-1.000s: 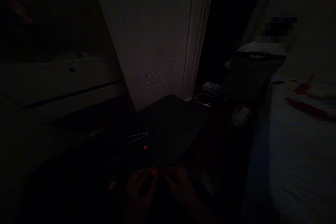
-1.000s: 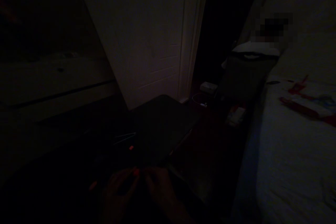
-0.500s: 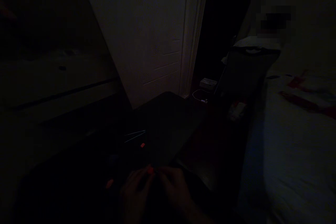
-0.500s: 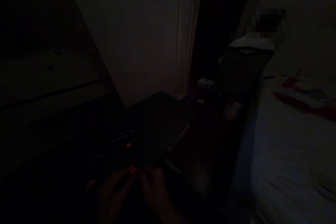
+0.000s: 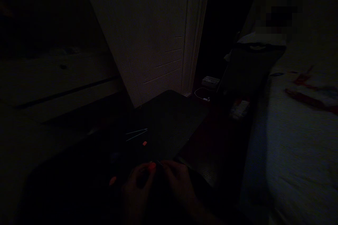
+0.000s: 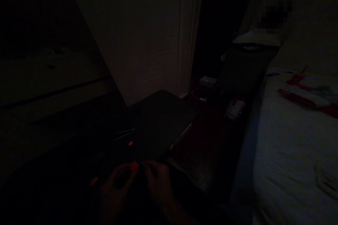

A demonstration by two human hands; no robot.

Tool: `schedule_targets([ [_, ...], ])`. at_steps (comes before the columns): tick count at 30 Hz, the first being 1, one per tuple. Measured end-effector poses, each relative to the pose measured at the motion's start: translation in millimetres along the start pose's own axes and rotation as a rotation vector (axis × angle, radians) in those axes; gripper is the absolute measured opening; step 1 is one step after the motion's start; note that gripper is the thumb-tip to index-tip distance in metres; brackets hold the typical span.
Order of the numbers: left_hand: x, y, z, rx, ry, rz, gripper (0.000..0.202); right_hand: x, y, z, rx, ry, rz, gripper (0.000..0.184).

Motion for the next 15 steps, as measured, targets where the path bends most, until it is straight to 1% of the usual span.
schedule_targets([
  [3, -0.3, 3.3, -4.5, -0.042, 0.027, 0.061, 0.042, 0.3, 9.0, -2.6, -0.083, 0.05, 0.105, 0.035],
  [5, -0.3, 3.6, -3.9, -0.045, -0.004, 0.051, 0.042, -0.7, 14.6, -4.7, -0.152, 0.077, 0.181, 0.031],
  [8, -1.4, 2.4, 3.4, 0.017, -0.096, -0.026, 0.04, -3.8, 23.1, -14.5, -0.217, 0.177, 0.281, 0.032],
  [9, -2.2, 1.6, 4.6, 0.04, -0.106, -0.06, 0.038, -5.1, 25.2, -18.1, -0.232, 0.212, 0.302, 0.034],
  [13, -8.6, -6.0, 3.2, 0.053, -0.065, -0.235, 0.022, -8.4, 27.4, -25.9, -0.3, 0.3, 0.332, 0.039],
  [15, -13.2, -8.2, 4.1, 0.071, -0.074, -0.28, 0.018, -8.5, 28.5, -25.8, -0.325, 0.323, 0.356, 0.04],
])
Point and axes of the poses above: each hand's wrist, its own x-axis towards the middle knuckle, its own z-axis out of the back of the hand, y = z × x, the point moved 10 cm from there along x, towards the middle knuckle, and after that the axes turned 2 degrees about z, right-handed, at the moved point
